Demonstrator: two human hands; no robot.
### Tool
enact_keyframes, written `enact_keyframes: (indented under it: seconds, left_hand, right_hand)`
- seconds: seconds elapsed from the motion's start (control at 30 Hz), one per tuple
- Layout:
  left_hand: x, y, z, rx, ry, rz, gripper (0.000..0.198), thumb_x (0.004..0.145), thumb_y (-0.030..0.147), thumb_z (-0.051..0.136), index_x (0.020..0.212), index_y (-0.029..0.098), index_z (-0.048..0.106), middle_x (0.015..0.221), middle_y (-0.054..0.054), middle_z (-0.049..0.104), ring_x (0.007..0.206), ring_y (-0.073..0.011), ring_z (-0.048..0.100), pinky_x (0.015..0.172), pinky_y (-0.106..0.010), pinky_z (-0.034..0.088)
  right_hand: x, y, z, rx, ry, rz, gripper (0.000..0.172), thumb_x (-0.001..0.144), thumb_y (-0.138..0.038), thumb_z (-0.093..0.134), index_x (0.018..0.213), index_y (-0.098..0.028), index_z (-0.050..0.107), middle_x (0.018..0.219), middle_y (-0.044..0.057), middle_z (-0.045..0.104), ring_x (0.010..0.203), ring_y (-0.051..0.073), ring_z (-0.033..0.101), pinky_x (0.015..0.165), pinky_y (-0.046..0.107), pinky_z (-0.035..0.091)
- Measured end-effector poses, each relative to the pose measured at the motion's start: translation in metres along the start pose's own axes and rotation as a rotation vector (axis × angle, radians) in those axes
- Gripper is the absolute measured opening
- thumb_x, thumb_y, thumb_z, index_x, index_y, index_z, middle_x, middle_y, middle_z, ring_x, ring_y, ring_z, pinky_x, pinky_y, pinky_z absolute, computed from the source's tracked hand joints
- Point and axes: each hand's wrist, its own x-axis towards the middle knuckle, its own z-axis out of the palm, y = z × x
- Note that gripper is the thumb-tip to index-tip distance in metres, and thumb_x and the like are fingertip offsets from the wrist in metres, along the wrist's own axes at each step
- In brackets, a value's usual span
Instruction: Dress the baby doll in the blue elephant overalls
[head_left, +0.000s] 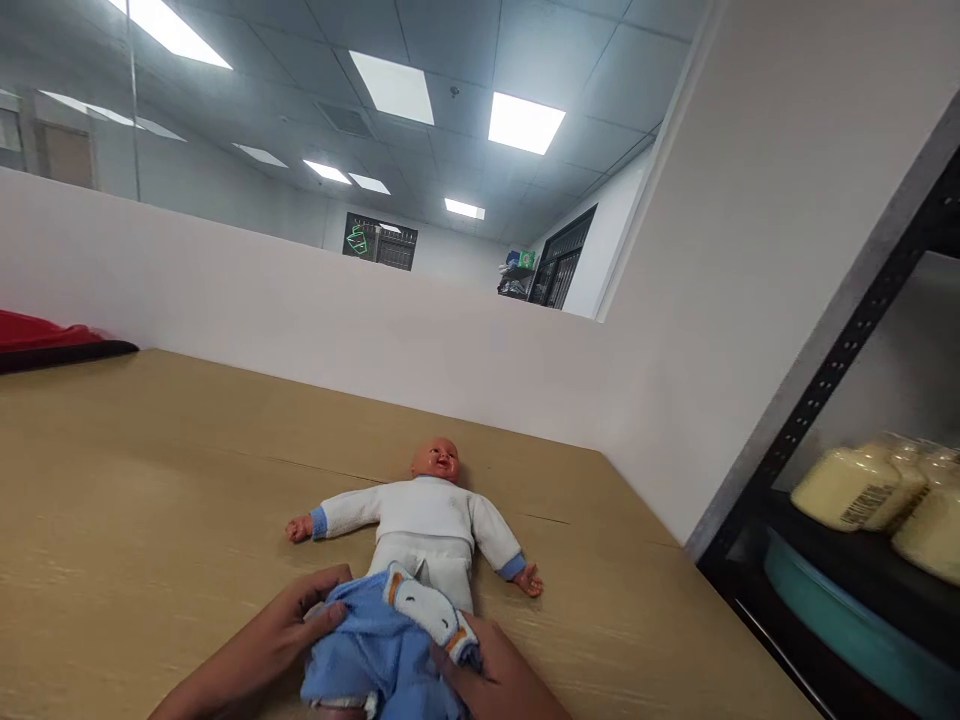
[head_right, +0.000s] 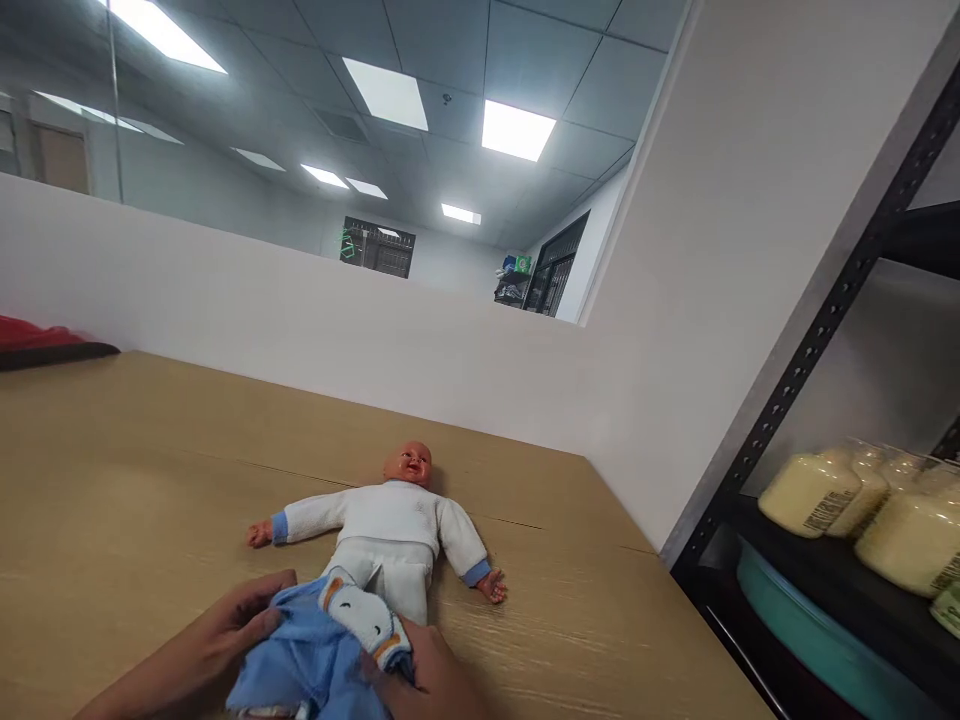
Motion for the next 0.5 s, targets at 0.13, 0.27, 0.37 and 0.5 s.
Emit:
enact_keyframes:
  seconds: [0.13, 0.27, 0.37, 0.5]
  left_hand:
    - [-0.002, 0.015, -0.002, 0.092, 0.035, 0.026, 0.069, 0.096, 0.089, 0.052, 0.103, 0.022, 0.066, 0.099, -0.003, 0.062, 0.101, -0.0272, 0.059, 0.097, -0.033, 0.047]
    - [-0.002, 0.057, 0.014, 0.086, -0.062, 0.007, 0.079, 0.083, 0.081, 0.078, 0.141, 0.029, 0.059, 0.140, -0.006, 0.062, 0.131, -0.0342, 0.053, 0.113, -0.037, 0.042]
    - [0.009, 0.082, 0.030, 0.144, -0.198, -0.131, 0.082, 0.065, 0.057, 0.098, 0.135, 0.029, 0.065, 0.130, -0.003, 0.069, 0.123, -0.0357, 0.059, 0.105, -0.036, 0.046]
    - [0.028, 0.089, 0.041, 0.240, -0.259, -0.249, 0.059, 0.081, 0.054, 0.080, 0.131, 0.024, 0.071, 0.128, -0.004, 0.072, 0.123, -0.0353, 0.062, 0.107, -0.039, 0.045]
  right_hand:
    - [-0.005, -0.014, -0.003, -0.023, -0.097, -0.046, 0.069, 0.099, -0.075, 0.055, 0.153, -0.034, 0.063, 0.157, 0.009, 0.065, 0.148, 0.036, 0.056, 0.127, 0.051, 0.039]
    - [-0.011, -0.023, -0.008, -0.038, -0.070, 0.056, 0.065, 0.100, -0.078, 0.051, 0.143, -0.033, 0.070, 0.145, 0.007, 0.074, 0.134, 0.035, 0.066, 0.115, 0.047, 0.047]
    - [-0.018, -0.029, -0.016, -0.091, -0.017, 0.083, 0.066, 0.100, -0.079, 0.049, 0.128, -0.026, 0.077, 0.124, 0.007, 0.082, 0.114, 0.032, 0.073, 0.099, 0.039, 0.050]
    - [-0.032, -0.033, -0.036, -0.289, 0.037, 0.108, 0.055, 0.100, -0.071, 0.056, 0.109, -0.024, 0.082, 0.107, 0.007, 0.083, 0.097, 0.028, 0.072, 0.079, 0.034, 0.046]
